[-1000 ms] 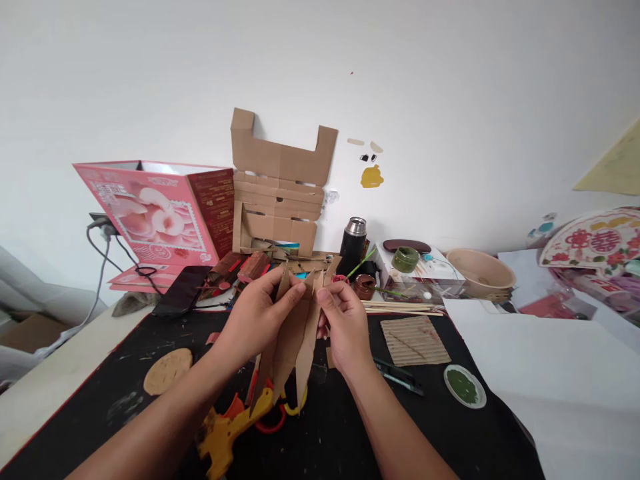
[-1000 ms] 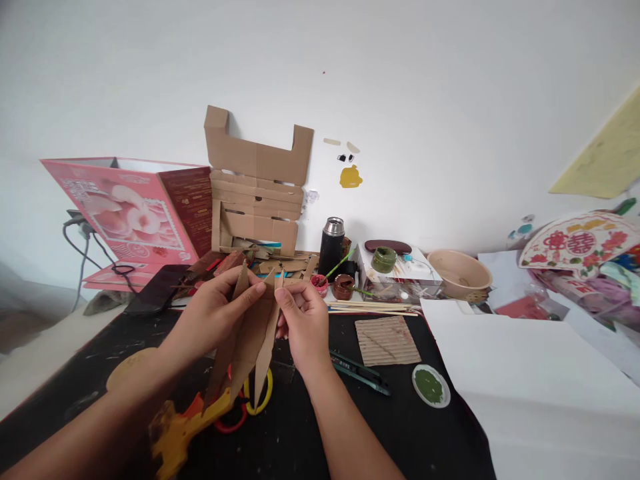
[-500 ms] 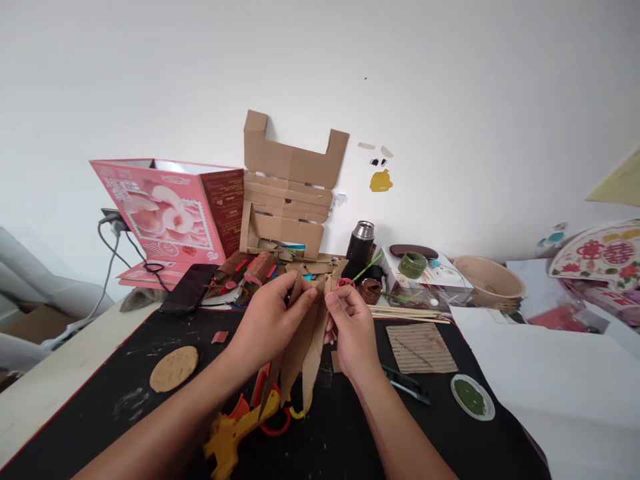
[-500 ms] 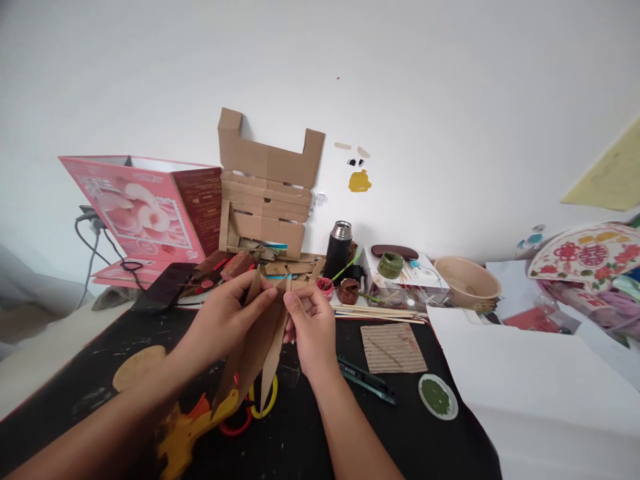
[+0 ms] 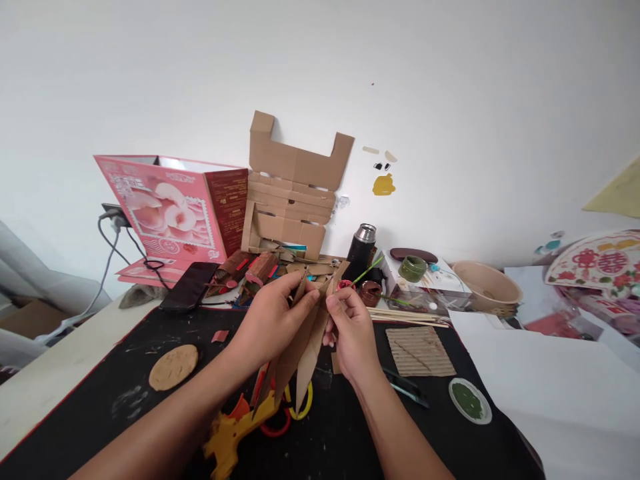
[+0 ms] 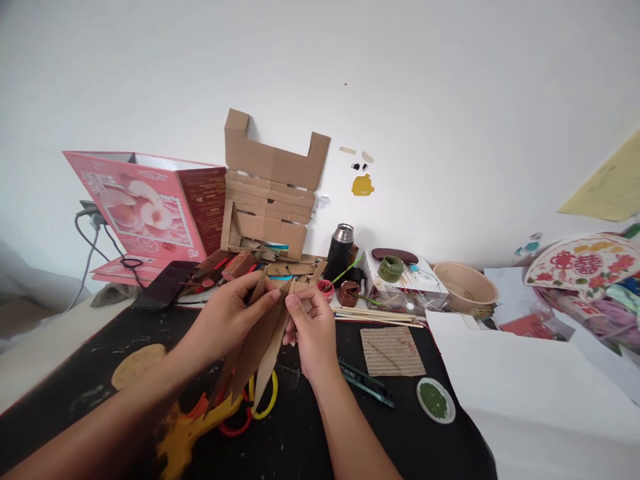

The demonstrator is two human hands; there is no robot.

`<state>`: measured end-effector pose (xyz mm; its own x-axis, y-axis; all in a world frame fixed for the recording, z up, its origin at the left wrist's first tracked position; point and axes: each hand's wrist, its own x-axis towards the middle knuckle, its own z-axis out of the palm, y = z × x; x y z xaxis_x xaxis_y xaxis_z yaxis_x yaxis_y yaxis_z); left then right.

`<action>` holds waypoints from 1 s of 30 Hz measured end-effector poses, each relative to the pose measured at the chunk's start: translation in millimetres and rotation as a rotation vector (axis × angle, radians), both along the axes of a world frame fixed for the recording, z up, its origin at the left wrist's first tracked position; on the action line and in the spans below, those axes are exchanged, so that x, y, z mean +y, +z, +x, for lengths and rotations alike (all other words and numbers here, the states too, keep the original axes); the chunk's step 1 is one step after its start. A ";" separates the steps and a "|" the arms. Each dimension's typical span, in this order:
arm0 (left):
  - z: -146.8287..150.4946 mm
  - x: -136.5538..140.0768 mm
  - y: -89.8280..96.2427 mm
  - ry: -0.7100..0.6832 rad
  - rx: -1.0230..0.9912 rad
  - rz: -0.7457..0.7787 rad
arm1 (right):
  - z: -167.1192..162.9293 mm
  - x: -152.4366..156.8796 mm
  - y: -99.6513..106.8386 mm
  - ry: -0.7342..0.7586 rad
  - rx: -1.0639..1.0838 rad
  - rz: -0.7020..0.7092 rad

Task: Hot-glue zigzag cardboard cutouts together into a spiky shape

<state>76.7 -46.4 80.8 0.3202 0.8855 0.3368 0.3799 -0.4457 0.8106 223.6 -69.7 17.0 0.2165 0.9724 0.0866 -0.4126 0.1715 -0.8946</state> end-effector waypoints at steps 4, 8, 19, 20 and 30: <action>-1.4 1.3 0.3 -0.006 0.006 -0.029 | -1.5 -0.2 0.1 0.007 0.002 0.000; -4.2 1.0 3.6 -0.020 0.000 0.000 | -3.6 -0.7 0.2 0.014 0.005 -0.002; -9.3 3.3 8.2 0.004 0.034 0.027 | -1.0 -1.0 2.4 -0.043 0.013 0.031; -9.5 3.6 8.3 0.004 0.036 0.028 | -0.6 -1.3 3.6 -0.047 0.019 0.037; -7.9 -1.5 9.5 -0.036 -0.007 0.022 | -5.6 -3.6 6.2 -0.021 0.013 0.035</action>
<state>68.7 -47.9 90.4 0.3491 0.8657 0.3586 0.3579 -0.4769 0.8028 218.1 -73.2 23.2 0.2381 0.9642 0.1171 -0.4205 0.2110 -0.8824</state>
